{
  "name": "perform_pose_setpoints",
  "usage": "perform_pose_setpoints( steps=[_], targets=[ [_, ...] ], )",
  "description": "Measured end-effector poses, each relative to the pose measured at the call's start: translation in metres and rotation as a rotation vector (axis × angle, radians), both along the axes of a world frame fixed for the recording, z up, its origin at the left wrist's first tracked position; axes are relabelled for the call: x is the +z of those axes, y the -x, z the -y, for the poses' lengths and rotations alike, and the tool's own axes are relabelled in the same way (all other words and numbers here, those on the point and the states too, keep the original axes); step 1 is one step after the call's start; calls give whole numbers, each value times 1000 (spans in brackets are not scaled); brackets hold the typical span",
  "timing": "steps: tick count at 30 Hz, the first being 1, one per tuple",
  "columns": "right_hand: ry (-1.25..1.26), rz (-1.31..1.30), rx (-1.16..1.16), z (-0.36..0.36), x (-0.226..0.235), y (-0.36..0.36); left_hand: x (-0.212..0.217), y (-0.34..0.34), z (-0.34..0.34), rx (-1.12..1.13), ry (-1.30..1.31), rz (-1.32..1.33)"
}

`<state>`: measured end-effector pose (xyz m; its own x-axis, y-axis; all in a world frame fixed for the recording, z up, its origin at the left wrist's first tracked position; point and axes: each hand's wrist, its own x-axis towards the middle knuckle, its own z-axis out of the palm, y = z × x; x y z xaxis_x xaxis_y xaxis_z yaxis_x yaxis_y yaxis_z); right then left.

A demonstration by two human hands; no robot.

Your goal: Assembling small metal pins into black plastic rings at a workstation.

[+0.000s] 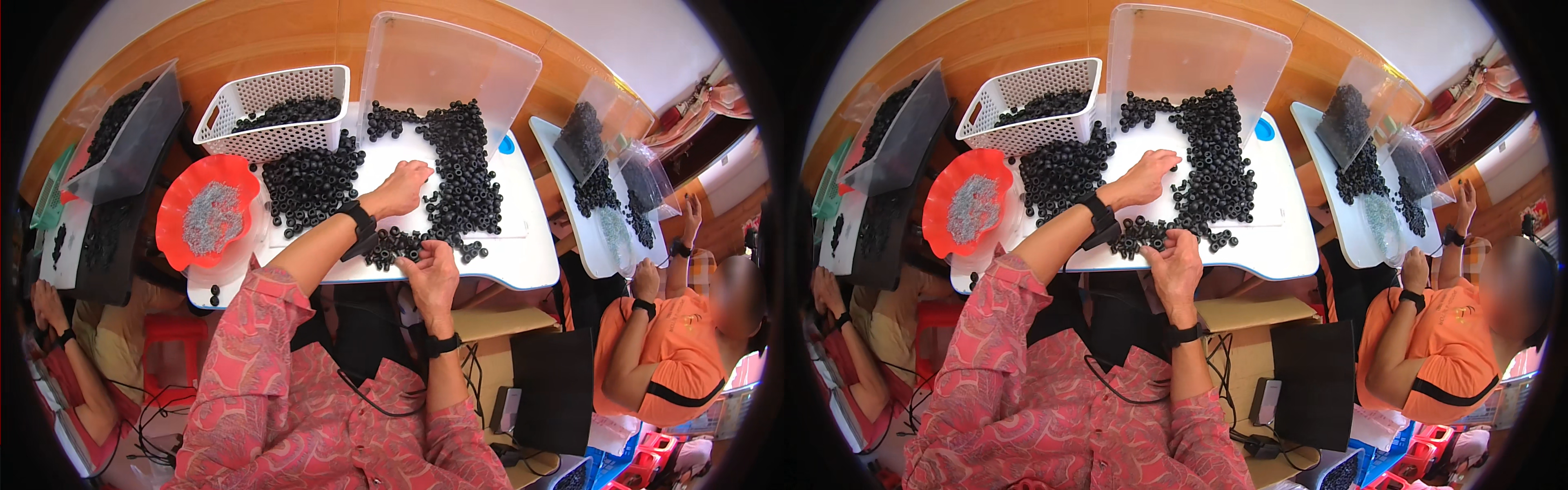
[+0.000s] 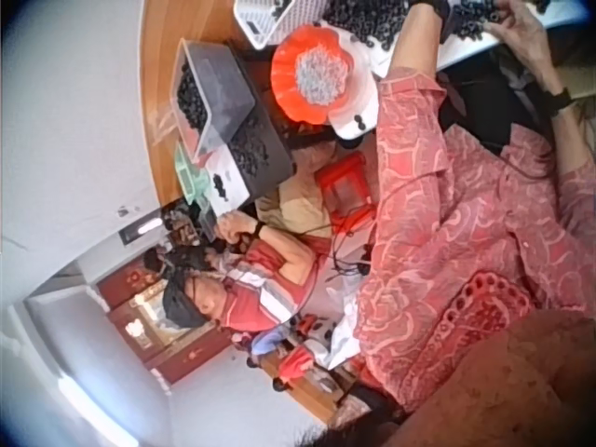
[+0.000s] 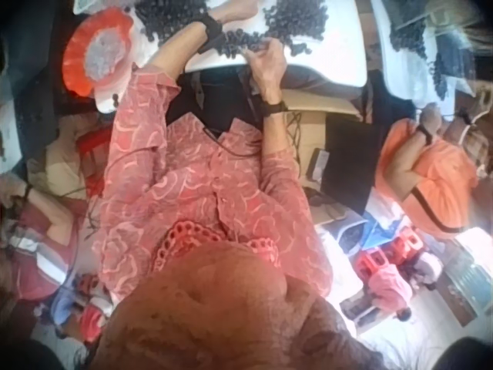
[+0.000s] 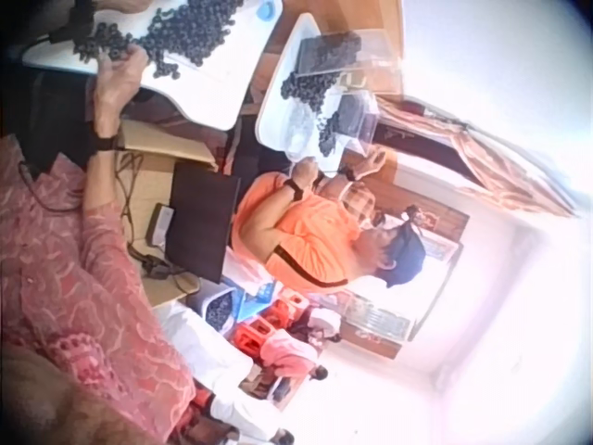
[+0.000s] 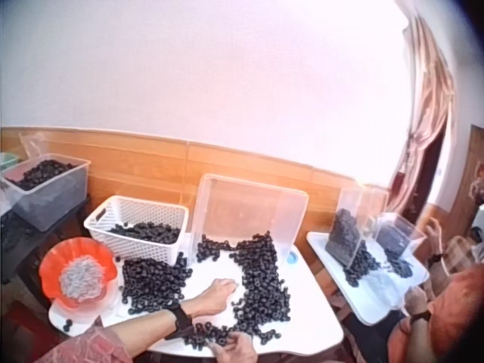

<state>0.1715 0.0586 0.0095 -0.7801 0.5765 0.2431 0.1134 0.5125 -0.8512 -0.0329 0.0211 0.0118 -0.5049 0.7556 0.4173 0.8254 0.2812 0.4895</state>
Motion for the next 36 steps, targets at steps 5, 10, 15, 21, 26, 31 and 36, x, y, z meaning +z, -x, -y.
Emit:
perform_pose_setpoints(
  steps=[5,10,15,21,26,31,36],
  targets=[
    [14,-7,-12,-1,1,1,-3,4,-11,-40,105,86],
    [-11,-14,-10,-3,0,0,-2,-9,-11,-63,121,180],
    [10,-18,-11,-3,-2,1,1,-22,0,-73,72,175],
    [23,-29,-8,-3,-3,1,3,-31,17,-113,61,192],
    [26,-22,-13,-2,0,1,5,-38,31,-167,10,151],
    [21,1,-15,0,3,1,8,-40,42,-191,25,184],
    [17,5,-17,-3,0,-1,15,-47,47,-200,101,215]
  ],
)
